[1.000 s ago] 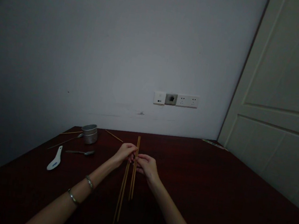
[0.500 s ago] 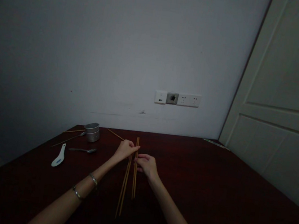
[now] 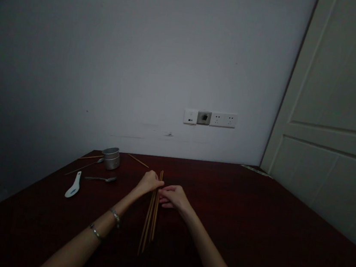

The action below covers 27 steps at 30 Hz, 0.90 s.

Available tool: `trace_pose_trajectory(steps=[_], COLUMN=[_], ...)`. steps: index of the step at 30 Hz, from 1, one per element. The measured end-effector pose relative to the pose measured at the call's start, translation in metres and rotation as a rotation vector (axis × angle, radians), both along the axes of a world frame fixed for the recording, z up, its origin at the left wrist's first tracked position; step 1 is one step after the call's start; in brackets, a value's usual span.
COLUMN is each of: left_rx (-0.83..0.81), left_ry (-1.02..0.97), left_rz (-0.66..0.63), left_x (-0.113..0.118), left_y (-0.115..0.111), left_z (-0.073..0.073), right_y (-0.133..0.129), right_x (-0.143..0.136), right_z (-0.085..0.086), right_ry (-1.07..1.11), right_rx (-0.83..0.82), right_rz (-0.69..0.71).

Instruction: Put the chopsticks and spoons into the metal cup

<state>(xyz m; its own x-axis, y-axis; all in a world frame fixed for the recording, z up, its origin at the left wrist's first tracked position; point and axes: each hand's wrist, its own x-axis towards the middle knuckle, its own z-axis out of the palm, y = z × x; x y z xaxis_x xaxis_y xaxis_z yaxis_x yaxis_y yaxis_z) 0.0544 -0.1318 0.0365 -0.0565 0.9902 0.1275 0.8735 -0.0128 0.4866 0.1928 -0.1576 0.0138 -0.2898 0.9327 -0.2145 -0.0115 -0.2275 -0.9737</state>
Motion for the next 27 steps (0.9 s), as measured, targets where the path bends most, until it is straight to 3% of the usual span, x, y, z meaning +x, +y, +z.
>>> trace_pose_trajectory(steps=[4,10,27], left_rx=[-0.029,-0.058,-0.110], left_ry=[-0.004,0.100,0.275], left_rz=[-0.026,-0.026,-0.051], left_x=[0.004,0.015,0.031], left_y=[-0.006,-0.012,-0.026], left_z=[-0.010,-0.020,-0.009], right_y=[0.011,0.027,0.027], right_x=[0.024,0.040,0.037], right_z=[0.006,-0.008,-0.011], right_ry=[0.016,0.026,-0.060], right_rx=[-0.006,-0.038,0.001], right_rz=[-0.073,-0.167,-0.152])
